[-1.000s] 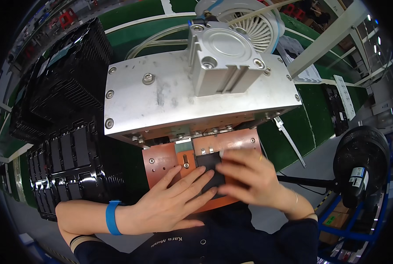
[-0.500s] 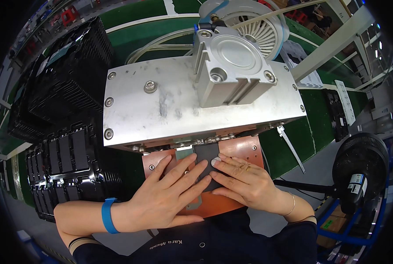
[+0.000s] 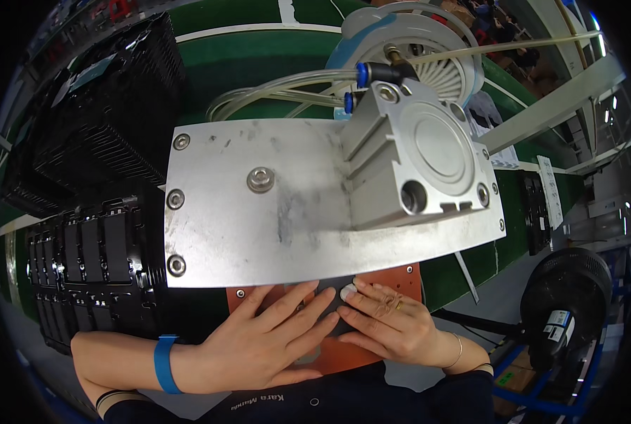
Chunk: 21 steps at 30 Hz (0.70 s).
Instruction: The person places small black rectangular components into a metal jig on a workbench, presses them down, and then uses a caliper to measure each component before stacking them. The person repeats this cycle multiple times, handling the components one at a time.
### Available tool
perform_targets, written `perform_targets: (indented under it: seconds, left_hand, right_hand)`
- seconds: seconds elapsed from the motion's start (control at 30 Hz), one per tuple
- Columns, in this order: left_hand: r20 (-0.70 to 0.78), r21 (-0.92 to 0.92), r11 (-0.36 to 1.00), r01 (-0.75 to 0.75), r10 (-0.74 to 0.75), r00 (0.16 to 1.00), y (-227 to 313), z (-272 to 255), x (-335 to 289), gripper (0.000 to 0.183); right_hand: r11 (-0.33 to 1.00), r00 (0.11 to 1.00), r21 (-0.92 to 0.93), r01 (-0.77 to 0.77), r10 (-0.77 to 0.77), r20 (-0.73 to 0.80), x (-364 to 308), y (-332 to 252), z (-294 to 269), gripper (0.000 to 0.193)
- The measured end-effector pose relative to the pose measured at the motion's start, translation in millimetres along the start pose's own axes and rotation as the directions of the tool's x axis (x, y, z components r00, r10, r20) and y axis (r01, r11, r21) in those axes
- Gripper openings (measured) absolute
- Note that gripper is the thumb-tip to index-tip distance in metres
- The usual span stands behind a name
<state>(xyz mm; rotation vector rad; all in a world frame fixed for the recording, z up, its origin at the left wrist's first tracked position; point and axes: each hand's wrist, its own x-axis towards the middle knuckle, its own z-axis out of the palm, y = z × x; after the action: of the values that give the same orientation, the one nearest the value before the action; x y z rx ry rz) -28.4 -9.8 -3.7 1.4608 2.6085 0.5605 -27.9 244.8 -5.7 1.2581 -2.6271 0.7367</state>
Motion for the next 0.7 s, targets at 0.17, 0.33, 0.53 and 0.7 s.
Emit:
perform_targets:
  seconds: [0.17,0.33,0.53,0.7]
  left_hand:
    - [0.021,0.031,0.999,-0.009,0.009,1.0,0.0,0.0,-0.9,0.07]
    - [0.013,0.045,0.999,-0.011,0.011,1.0,0.5,0.1,-0.4,0.069]
    - [-0.002,0.024,1.0,-0.014,0.014,1.0,-1.3,1.4,-0.3,0.065]
    - [-0.064,-0.057,0.997,-0.043,0.039,0.997,-7.3,7.8,-0.8,0.064]
  right_hand:
    - [1.0,1.0,-0.011,0.006,-0.006,0.005,-0.9,-1.0,-0.7,0.035]
    - [1.0,1.0,0.007,-0.012,0.012,0.004,-1.7,-0.4,0.3,0.034]
    - [0.901,0.951,0.307,-0.307,0.275,0.144,0.3,-22.2,-7.6,0.036]
    - [0.118,0.794,0.853,-0.508,0.449,0.41,-6.4,-29.2,-19.3,0.047]
